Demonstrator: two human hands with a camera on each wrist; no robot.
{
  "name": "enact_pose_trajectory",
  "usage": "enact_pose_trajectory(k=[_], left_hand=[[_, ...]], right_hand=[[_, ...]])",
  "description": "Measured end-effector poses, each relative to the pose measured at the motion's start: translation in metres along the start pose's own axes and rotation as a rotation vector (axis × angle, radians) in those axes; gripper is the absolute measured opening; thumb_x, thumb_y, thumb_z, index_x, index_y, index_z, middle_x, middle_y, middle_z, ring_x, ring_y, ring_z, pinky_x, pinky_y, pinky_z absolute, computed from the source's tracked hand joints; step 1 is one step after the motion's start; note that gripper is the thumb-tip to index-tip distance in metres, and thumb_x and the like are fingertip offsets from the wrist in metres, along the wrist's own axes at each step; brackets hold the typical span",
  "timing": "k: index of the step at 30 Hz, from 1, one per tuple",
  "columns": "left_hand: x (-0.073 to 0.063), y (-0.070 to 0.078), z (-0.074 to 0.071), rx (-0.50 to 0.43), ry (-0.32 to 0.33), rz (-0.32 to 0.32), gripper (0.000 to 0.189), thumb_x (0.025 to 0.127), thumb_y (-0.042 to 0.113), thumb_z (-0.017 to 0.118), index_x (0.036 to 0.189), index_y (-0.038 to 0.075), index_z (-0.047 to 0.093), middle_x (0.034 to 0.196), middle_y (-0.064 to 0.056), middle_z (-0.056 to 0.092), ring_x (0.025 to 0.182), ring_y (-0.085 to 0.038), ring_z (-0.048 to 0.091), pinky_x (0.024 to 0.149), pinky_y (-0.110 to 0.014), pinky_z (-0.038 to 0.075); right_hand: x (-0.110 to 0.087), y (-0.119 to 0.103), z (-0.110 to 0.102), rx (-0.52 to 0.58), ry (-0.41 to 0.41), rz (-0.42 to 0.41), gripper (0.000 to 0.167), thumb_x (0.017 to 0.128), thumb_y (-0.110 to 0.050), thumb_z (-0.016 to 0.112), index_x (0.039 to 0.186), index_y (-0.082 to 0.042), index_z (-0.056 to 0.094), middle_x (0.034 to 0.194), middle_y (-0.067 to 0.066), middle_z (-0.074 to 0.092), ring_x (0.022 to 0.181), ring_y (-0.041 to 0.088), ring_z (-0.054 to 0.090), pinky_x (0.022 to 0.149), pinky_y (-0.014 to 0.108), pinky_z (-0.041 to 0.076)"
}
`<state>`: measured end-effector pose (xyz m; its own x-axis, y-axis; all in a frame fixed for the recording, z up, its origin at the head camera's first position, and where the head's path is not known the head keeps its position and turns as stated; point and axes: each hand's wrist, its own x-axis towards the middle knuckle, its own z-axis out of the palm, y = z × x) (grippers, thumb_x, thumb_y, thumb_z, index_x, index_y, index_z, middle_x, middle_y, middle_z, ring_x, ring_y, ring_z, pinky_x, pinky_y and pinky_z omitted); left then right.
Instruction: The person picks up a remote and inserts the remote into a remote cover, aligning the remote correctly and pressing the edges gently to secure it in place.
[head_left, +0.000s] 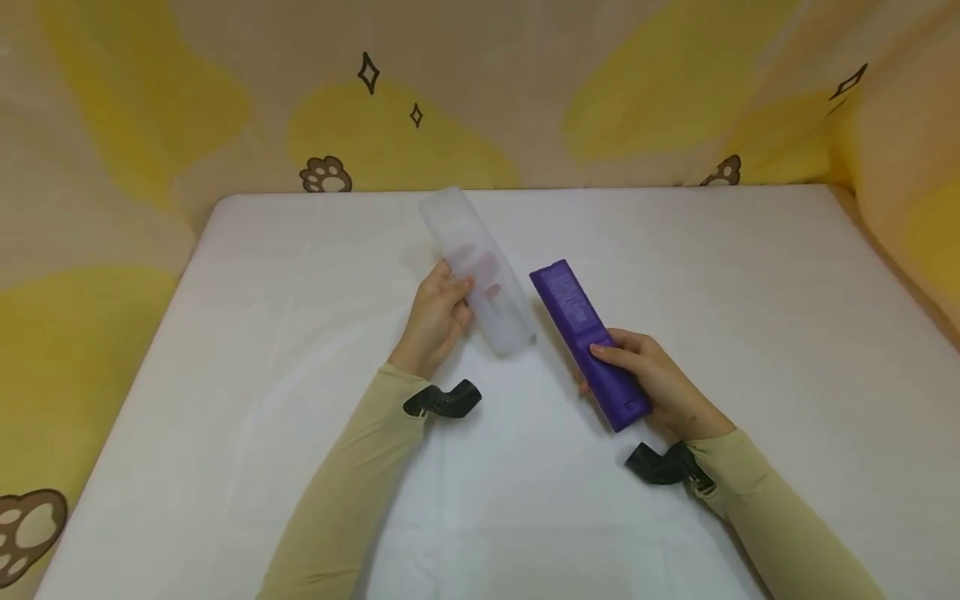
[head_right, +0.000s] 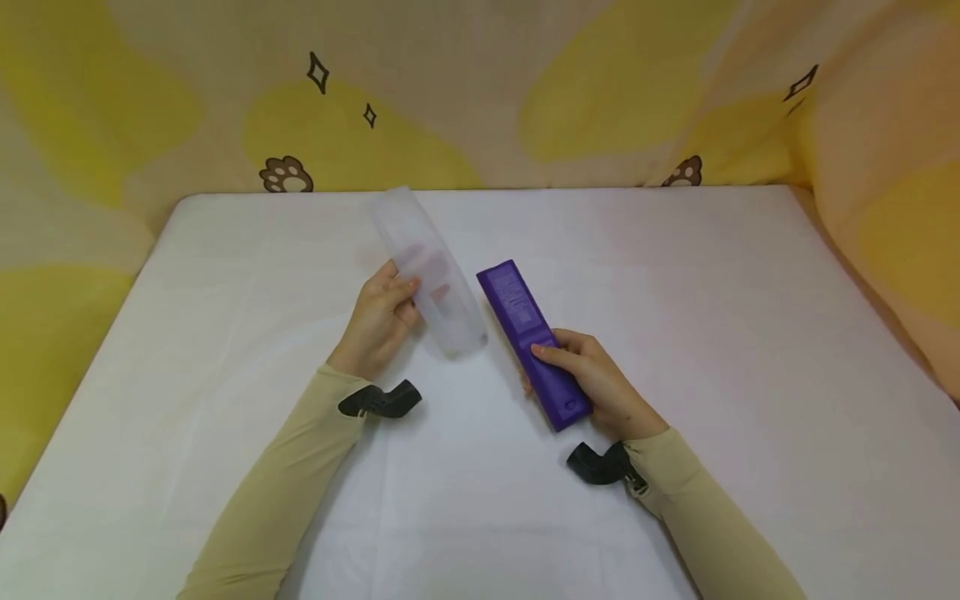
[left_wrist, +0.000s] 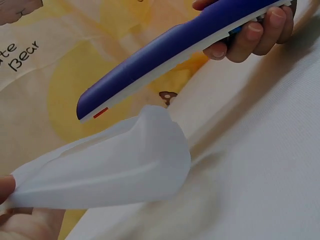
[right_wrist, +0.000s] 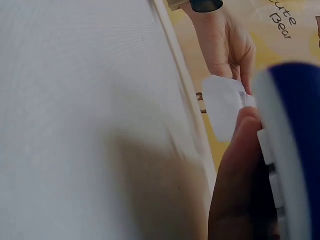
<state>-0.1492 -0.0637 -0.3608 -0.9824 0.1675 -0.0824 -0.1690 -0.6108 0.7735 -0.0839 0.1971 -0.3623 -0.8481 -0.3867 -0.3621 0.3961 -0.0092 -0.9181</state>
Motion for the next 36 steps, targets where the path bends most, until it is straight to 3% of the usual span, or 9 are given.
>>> enact_pose_trajectory(k=[6,14,20,29,36], left_hand=[[-0.003,0.001,0.000,-0.017,-0.006,0.016,0.037,0.095,-0.014,0.028,0.128,0.000,0.036,0.134,-0.018,0.042,0.123,-0.027,0.044,0.101,-0.042,0.043],[-0.006,0.001,0.003,-0.041,-0.048,0.019,0.042,0.093,-0.015,0.024,0.131,-0.001,0.033,0.135,-0.018,0.039,0.118,-0.020,0.046,0.103,-0.041,0.041],[-0.007,-0.001,0.004,-0.036,-0.059,0.023,0.045,0.094,-0.014,0.028,0.138,-0.004,0.028,0.138,-0.021,0.038,0.126,-0.026,0.042,0.103,-0.040,0.041],[-0.010,-0.003,0.005,-0.025,-0.110,0.037,0.044,0.096,-0.012,0.031,0.139,-0.005,0.027,0.139,-0.022,0.038,0.119,-0.023,0.049,0.104,-0.042,0.039],[-0.011,-0.007,0.006,-0.006,-0.092,0.031,0.039,0.094,-0.012,0.037,0.133,-0.015,0.032,0.118,-0.010,0.052,0.105,-0.014,0.055,0.097,-0.031,0.045]], right_hand=[[-0.001,-0.001,0.004,-0.074,-0.043,0.012,0.044,0.098,-0.018,0.051,0.128,0.012,0.039,0.089,0.014,0.067,0.075,0.024,0.068,0.066,0.034,0.057],[0.000,0.000,0.006,-0.140,-0.083,0.003,0.041,0.097,-0.018,0.053,0.123,0.013,0.043,0.090,0.017,0.066,0.075,0.025,0.068,0.067,0.034,0.057],[0.000,0.001,0.006,-0.159,-0.115,0.004,0.041,0.097,-0.018,0.054,0.122,0.013,0.044,0.089,0.017,0.066,0.076,0.024,0.067,0.067,0.032,0.056],[0.000,0.002,0.006,-0.173,-0.151,-0.017,0.035,0.096,-0.017,0.054,0.116,0.012,0.047,0.086,0.019,0.066,0.074,0.025,0.066,0.066,0.032,0.056],[0.001,0.003,0.007,-0.182,-0.147,0.004,0.035,0.095,-0.016,0.056,0.115,0.011,0.049,0.087,0.018,0.064,0.074,0.026,0.067,0.065,0.033,0.057]])
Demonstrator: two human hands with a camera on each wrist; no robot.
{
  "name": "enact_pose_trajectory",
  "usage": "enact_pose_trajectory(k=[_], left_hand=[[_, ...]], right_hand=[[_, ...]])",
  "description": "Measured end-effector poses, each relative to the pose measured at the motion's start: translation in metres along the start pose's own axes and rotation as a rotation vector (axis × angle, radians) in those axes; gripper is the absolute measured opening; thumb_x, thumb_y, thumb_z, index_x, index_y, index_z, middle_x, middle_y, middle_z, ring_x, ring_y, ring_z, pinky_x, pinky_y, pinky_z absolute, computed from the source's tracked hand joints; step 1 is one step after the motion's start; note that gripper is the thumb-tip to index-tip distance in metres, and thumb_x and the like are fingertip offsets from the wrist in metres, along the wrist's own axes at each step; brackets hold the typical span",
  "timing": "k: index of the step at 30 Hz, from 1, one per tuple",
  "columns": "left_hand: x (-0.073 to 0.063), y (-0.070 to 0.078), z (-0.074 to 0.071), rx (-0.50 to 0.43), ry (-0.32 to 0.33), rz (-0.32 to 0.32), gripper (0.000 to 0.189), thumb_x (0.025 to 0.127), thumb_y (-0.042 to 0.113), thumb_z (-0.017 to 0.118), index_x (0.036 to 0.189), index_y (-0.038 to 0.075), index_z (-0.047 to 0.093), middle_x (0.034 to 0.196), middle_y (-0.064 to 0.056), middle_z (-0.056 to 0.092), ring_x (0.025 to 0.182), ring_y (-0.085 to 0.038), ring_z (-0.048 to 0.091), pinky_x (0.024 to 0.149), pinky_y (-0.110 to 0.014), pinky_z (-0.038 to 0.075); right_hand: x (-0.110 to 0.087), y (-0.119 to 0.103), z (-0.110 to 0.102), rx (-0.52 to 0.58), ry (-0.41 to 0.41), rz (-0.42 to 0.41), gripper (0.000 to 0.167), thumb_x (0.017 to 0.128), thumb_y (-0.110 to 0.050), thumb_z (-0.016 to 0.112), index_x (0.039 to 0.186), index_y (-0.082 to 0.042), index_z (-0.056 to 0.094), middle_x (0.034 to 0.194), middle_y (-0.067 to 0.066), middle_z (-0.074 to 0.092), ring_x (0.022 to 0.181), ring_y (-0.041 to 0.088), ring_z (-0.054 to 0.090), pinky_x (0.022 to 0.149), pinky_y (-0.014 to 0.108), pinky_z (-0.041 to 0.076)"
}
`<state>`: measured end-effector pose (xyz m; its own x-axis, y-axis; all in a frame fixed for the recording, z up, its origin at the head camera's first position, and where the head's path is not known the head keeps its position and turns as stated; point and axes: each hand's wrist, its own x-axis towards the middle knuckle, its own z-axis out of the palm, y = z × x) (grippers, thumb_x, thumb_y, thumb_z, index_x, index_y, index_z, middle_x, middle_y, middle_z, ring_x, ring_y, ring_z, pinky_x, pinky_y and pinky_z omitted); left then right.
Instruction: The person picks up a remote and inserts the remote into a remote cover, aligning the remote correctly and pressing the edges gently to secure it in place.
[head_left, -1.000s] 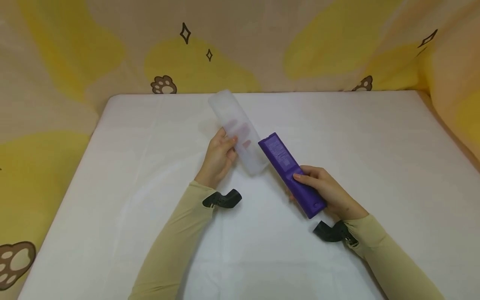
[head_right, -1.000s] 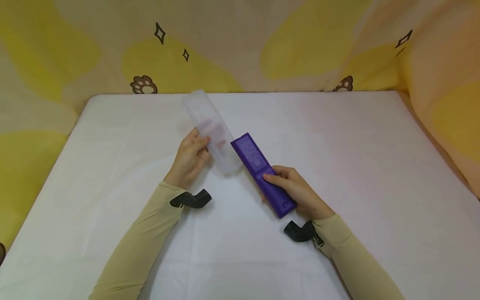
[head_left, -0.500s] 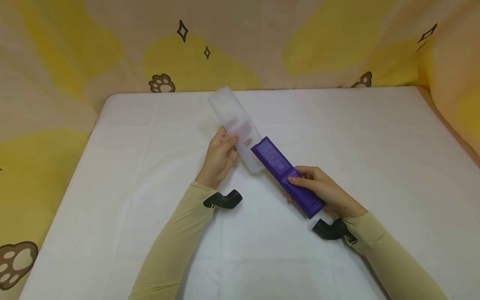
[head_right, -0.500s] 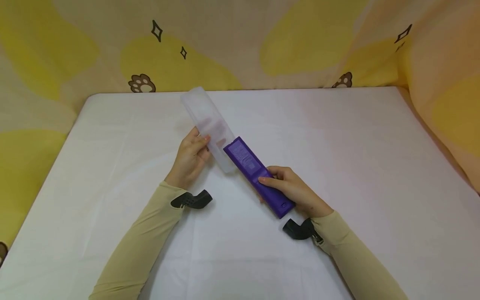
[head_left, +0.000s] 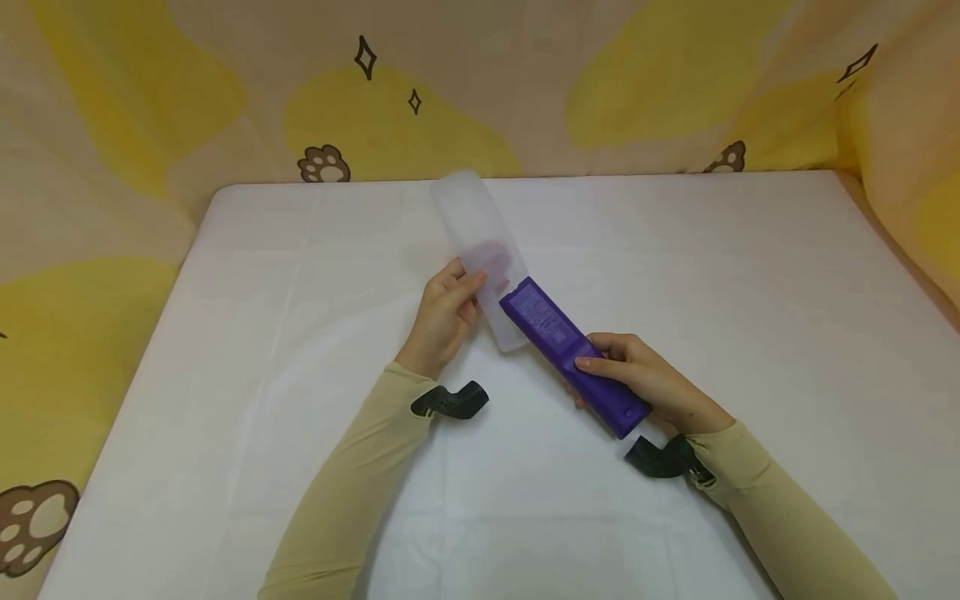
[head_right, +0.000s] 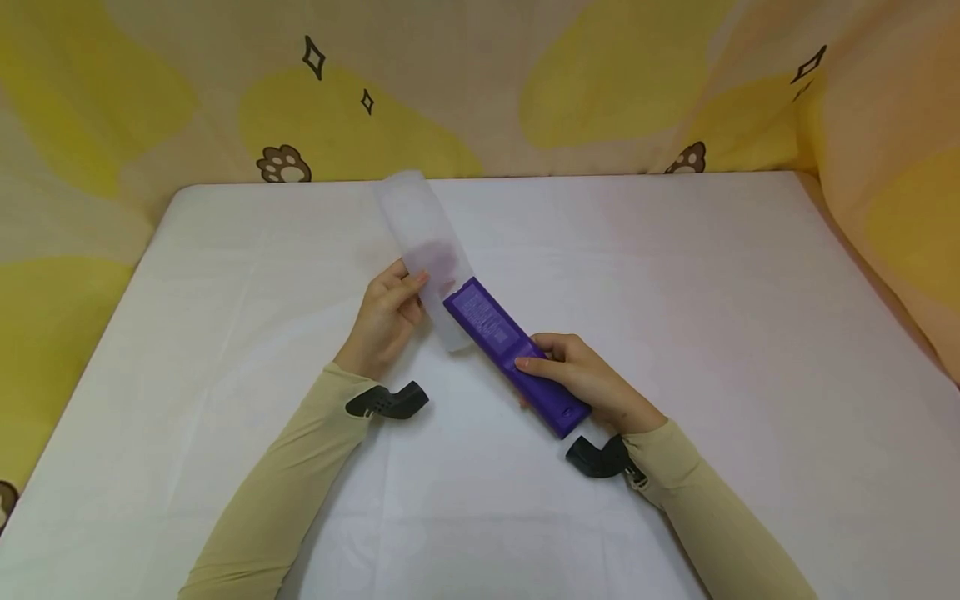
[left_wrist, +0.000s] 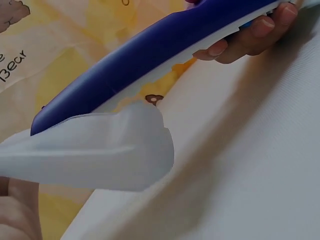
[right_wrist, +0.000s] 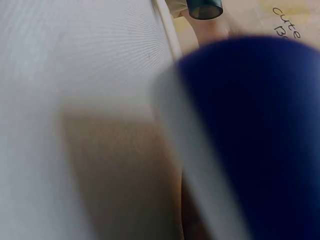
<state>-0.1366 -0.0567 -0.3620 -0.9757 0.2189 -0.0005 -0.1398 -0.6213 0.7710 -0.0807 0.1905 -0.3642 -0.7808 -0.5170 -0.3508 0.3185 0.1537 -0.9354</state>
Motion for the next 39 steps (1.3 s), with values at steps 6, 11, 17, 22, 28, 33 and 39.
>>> enact_pose_trajectory(k=[6,11,17,22,28,33,39], left_hand=[[-0.0008,-0.0034,0.0023,0.026,-0.005,-0.022,0.042,0.095,-0.010,0.040,0.135,-0.016,0.032,0.117,-0.009,0.054,0.105,-0.013,0.055,0.095,-0.024,0.044],[0.0001,-0.0057,0.0028,0.026,-0.012,-0.013,0.044,0.095,-0.010,0.039,0.137,-0.015,0.031,0.126,-0.012,0.049,0.110,-0.014,0.052,0.103,-0.028,0.039],[-0.0003,-0.0069,0.0039,0.017,-0.005,-0.027,0.042,0.097,-0.006,0.038,0.138,-0.013,0.031,0.127,-0.011,0.048,0.113,-0.014,0.050,0.106,-0.030,0.036],[-0.0003,-0.0061,0.0038,0.034,-0.011,-0.034,0.041,0.099,-0.003,0.036,0.138,-0.013,0.030,0.128,-0.011,0.046,0.114,-0.014,0.049,0.106,-0.030,0.035],[0.0001,-0.0042,0.0039,0.068,-0.006,-0.048,0.041,0.099,-0.002,0.038,0.138,-0.012,0.032,0.133,-0.015,0.045,0.113,-0.013,0.050,0.106,-0.029,0.036],[-0.0014,-0.0031,0.0047,0.060,-0.011,-0.069,0.041,0.100,0.001,0.037,0.140,-0.007,0.033,0.139,-0.018,0.042,0.112,-0.014,0.052,0.103,-0.031,0.039],[-0.0032,-0.0051,0.0073,0.014,-0.008,-0.061,0.042,0.100,0.001,0.036,0.141,-0.007,0.032,0.142,-0.016,0.040,0.118,-0.014,0.048,0.107,-0.031,0.033]], right_hand=[[-0.0002,0.0000,-0.0006,-0.033,-0.002,-0.006,0.032,0.095,-0.015,0.056,0.113,0.010,0.050,0.085,0.017,0.064,0.072,0.027,0.067,0.062,0.032,0.057],[0.0002,0.0010,-0.0015,-0.048,-0.020,-0.026,0.031,0.095,-0.014,0.056,0.114,0.011,0.050,0.085,0.018,0.064,0.071,0.026,0.068,0.061,0.032,0.057],[0.0009,0.0019,-0.0021,-0.073,-0.032,-0.041,0.030,0.095,-0.016,0.057,0.113,0.008,0.052,0.083,0.019,0.064,0.070,0.027,0.067,0.060,0.032,0.056],[0.0010,0.0002,-0.0016,-0.132,-0.049,-0.053,0.031,0.095,-0.016,0.057,0.113,0.009,0.053,0.084,0.018,0.064,0.070,0.026,0.067,0.061,0.032,0.056],[0.0003,-0.0011,-0.0009,-0.244,-0.074,-0.037,0.032,0.094,-0.020,0.058,0.113,0.005,0.057,0.084,0.014,0.065,0.069,0.022,0.064,0.062,0.029,0.054],[0.0003,-0.0006,-0.0010,-0.259,-0.087,-0.035,0.032,0.095,-0.021,0.057,0.114,0.005,0.056,0.083,0.014,0.066,0.070,0.021,0.063,0.063,0.028,0.054],[0.0008,0.0006,-0.0003,-0.230,-0.072,-0.064,0.030,0.095,-0.019,0.055,0.112,0.006,0.056,0.081,0.015,0.065,0.069,0.021,0.064,0.061,0.029,0.054]])
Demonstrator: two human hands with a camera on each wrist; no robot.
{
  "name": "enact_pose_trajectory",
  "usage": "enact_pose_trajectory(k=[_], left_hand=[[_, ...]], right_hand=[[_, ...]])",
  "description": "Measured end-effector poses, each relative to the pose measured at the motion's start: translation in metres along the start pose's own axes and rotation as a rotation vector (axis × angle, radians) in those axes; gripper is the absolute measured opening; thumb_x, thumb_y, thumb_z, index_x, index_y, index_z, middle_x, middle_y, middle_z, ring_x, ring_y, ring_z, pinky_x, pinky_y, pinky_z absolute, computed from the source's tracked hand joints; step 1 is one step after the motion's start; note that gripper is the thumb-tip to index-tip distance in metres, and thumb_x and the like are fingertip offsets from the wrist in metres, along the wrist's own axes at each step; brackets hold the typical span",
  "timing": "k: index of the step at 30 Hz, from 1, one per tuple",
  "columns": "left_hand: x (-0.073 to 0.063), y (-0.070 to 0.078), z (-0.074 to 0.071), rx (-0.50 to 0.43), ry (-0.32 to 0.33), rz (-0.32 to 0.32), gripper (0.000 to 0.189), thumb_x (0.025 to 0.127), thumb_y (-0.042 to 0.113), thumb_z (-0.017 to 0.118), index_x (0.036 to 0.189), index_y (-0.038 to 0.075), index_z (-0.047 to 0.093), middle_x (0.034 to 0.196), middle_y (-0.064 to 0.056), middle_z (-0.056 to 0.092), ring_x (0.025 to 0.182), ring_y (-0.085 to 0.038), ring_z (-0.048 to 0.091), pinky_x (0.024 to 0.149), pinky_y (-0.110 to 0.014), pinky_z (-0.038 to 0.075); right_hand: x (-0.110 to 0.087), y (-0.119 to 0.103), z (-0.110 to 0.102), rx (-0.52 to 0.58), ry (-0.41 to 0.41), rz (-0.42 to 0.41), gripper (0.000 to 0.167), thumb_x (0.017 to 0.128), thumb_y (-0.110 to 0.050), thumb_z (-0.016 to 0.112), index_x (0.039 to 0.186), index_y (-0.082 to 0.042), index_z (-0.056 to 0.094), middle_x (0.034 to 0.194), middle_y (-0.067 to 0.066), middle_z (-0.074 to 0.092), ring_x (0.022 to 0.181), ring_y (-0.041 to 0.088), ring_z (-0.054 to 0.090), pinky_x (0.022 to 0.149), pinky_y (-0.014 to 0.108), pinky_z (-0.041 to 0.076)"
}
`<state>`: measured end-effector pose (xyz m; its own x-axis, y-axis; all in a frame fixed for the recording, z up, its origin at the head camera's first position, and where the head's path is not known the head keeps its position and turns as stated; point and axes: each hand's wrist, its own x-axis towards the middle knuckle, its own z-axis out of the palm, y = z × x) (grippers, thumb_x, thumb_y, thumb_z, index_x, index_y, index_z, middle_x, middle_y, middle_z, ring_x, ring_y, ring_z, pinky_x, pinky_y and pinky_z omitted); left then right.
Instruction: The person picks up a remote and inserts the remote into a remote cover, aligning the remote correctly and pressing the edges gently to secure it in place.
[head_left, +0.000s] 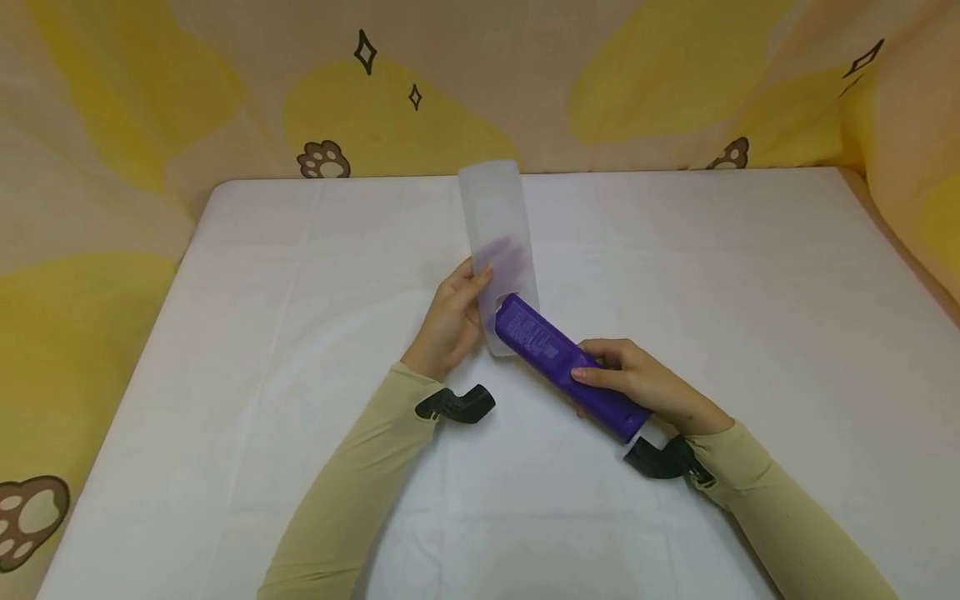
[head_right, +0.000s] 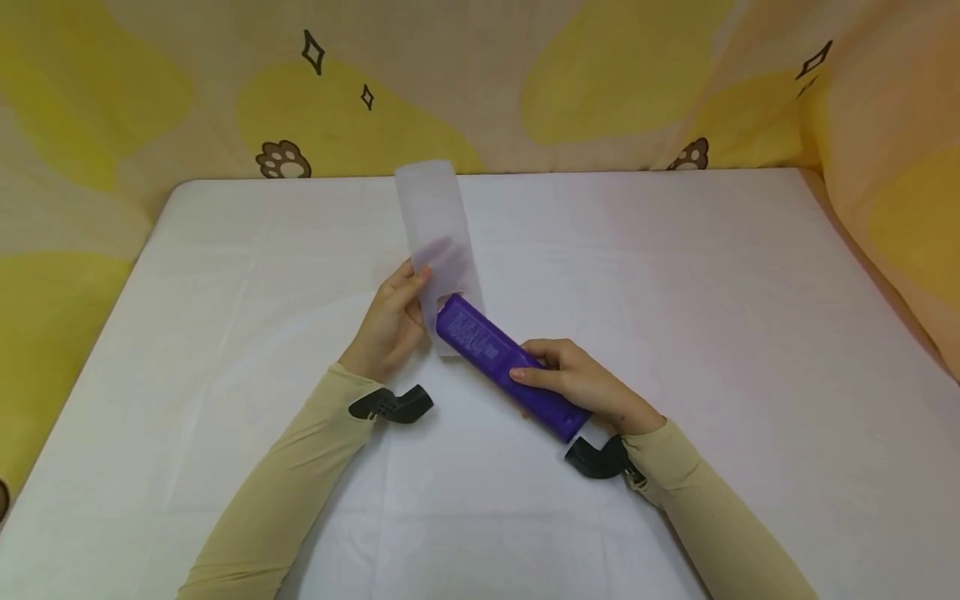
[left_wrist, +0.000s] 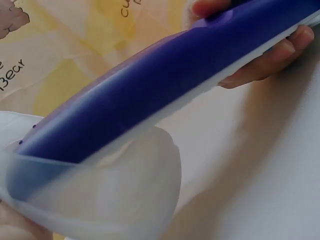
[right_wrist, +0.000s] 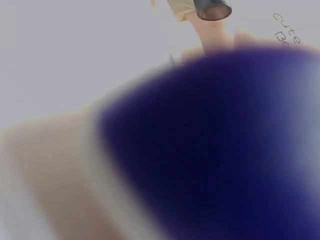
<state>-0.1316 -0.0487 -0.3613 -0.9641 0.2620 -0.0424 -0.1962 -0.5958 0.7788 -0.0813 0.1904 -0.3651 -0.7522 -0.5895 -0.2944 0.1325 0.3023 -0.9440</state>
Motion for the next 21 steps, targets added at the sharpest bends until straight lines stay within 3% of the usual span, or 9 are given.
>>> enact_pose_trajectory(k=[7,14,21], left_hand=[[-0.002,-0.002,0.005,0.016,-0.021,0.027,0.043,0.100,0.000,0.035,0.142,-0.007,0.030,0.148,-0.017,0.031,0.133,-0.020,0.032,0.111,-0.025,0.022],[-0.004,0.001,0.010,0.014,-0.011,0.080,0.041,0.100,0.000,0.035,0.140,-0.009,0.032,0.145,-0.014,0.037,0.132,-0.015,0.034,0.111,-0.025,0.022],[-0.007,0.003,0.013,-0.026,0.013,0.095,0.038,0.101,0.002,0.033,0.137,-0.010,0.034,0.136,-0.008,0.043,0.124,-0.012,0.039,0.110,-0.026,0.025]], right_hand=[[-0.001,0.001,0.002,0.089,0.027,0.000,0.029,0.096,-0.018,0.055,0.111,0.006,0.055,0.081,0.017,0.065,0.069,0.025,0.065,0.060,0.031,0.056],[-0.001,0.000,0.005,0.150,0.076,0.005,0.029,0.096,-0.019,0.056,0.112,0.005,0.055,0.081,0.018,0.065,0.070,0.028,0.066,0.060,0.033,0.056],[0.000,-0.001,0.008,0.159,0.148,0.003,0.034,0.095,-0.015,0.056,0.117,0.010,0.053,0.086,0.016,0.065,0.071,0.028,0.068,0.062,0.031,0.056]])
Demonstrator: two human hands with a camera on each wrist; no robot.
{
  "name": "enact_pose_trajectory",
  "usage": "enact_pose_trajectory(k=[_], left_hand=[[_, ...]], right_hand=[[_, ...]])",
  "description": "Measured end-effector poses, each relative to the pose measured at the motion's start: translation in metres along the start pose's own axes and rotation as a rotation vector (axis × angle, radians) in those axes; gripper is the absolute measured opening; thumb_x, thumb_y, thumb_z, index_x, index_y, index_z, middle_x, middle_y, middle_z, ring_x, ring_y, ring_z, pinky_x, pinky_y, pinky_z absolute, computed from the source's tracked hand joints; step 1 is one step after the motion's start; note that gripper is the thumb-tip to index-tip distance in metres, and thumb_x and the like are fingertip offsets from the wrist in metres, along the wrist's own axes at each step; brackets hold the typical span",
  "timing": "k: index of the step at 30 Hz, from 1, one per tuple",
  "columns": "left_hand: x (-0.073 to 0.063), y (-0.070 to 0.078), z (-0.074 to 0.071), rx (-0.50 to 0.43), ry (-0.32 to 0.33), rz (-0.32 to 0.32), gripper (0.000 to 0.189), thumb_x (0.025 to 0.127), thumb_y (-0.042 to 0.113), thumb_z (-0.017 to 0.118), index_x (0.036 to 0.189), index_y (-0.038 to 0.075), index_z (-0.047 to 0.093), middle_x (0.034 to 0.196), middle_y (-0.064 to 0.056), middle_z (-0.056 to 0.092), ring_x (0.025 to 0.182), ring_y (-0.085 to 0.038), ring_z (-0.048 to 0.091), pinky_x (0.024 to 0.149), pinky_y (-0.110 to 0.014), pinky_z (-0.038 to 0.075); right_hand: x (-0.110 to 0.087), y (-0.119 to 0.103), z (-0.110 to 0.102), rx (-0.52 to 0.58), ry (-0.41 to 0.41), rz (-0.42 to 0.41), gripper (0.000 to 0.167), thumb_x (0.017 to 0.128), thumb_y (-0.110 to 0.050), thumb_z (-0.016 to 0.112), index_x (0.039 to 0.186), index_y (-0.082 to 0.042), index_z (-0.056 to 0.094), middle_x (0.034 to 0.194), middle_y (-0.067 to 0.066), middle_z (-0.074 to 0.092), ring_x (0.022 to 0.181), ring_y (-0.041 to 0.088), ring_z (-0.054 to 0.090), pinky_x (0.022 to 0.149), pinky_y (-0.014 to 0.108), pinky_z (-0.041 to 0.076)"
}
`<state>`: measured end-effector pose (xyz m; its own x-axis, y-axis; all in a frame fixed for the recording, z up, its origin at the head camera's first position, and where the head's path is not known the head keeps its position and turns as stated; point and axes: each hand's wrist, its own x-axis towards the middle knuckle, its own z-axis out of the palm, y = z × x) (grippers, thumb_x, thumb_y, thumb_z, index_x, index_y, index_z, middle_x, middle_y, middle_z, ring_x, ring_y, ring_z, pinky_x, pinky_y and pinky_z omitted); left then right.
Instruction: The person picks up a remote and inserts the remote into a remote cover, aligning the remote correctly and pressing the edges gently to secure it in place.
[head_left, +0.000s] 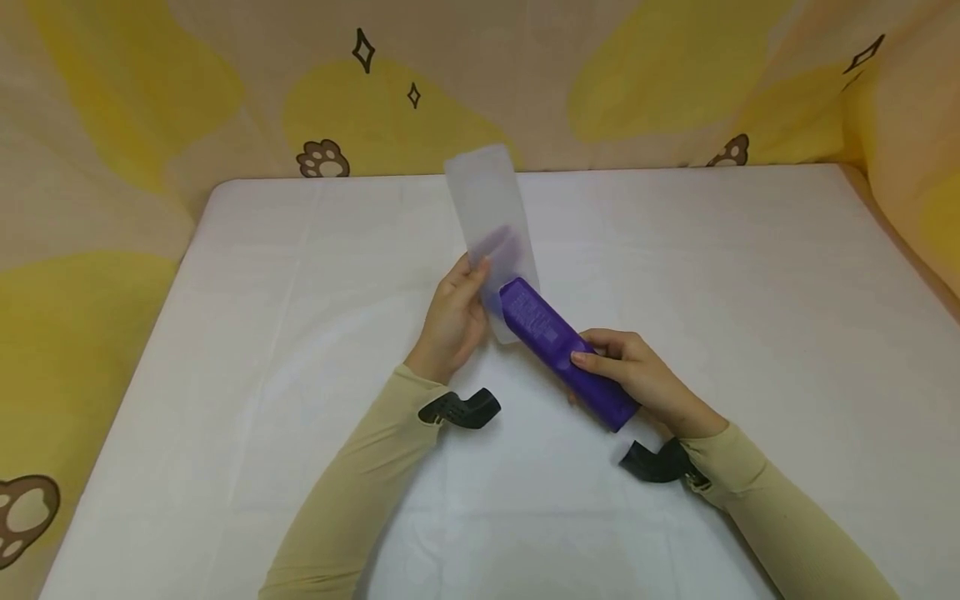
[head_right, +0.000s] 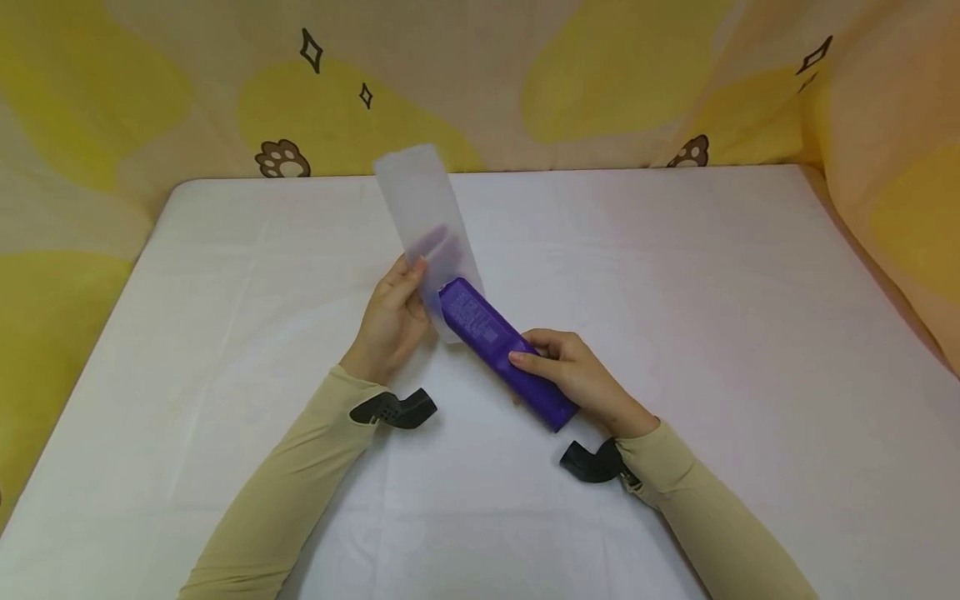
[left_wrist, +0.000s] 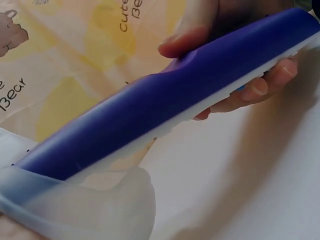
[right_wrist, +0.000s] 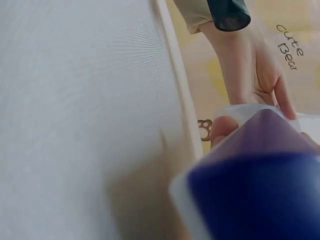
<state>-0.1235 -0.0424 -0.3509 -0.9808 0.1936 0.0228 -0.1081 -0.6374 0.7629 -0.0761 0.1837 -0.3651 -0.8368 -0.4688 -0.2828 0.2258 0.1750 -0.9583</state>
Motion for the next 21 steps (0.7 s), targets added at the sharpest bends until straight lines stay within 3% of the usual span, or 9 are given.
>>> enact_pose_trajectory(k=[3,9,15,21], left_hand=[[0.0003,-0.0011,0.0003,0.037,0.013,0.004,0.038,0.101,0.002,0.035,0.136,-0.011,0.036,0.135,-0.009,0.043,0.124,-0.012,0.039,0.110,-0.026,0.025],[0.0014,-0.0059,-0.0018,0.210,-0.001,-0.014,0.041,0.100,0.004,0.038,0.137,-0.012,0.035,0.137,-0.014,0.043,0.126,-0.016,0.036,0.109,-0.027,0.025],[0.0014,-0.0088,-0.0010,0.269,-0.020,0.017,0.041,0.099,0.005,0.040,0.136,-0.011,0.038,0.141,-0.020,0.040,0.127,-0.019,0.037,0.109,-0.030,0.026],[0.0017,-0.0095,0.0002,0.217,0.014,0.033,0.040,0.100,0.005,0.040,0.137,-0.010,0.037,0.141,-0.018,0.040,0.130,-0.019,0.035,0.110,-0.028,0.024]], right_hand=[[0.0000,-0.0011,-0.0001,-0.050,0.018,0.019,0.034,0.094,-0.017,0.057,0.116,0.010,0.055,0.086,0.015,0.064,0.071,0.026,0.067,0.063,0.031,0.056],[0.0010,-0.0016,-0.0007,-0.187,0.052,0.049,0.035,0.093,-0.021,0.061,0.115,0.007,0.059,0.084,0.010,0.065,0.069,0.020,0.065,0.061,0.028,0.055],[0.0008,-0.0007,0.0008,-0.077,0.038,0.042,0.036,0.094,-0.017,0.059,0.118,0.010,0.056,0.085,0.015,0.064,0.069,0.028,0.068,0.061,0.030,0.056],[0.0015,0.0010,0.0018,-0.005,0.024,0.000,0.034,0.095,-0.013,0.055,0.118,0.013,0.053,0.084,0.016,0.064,0.068,0.030,0.068,0.061,0.031,0.057]])
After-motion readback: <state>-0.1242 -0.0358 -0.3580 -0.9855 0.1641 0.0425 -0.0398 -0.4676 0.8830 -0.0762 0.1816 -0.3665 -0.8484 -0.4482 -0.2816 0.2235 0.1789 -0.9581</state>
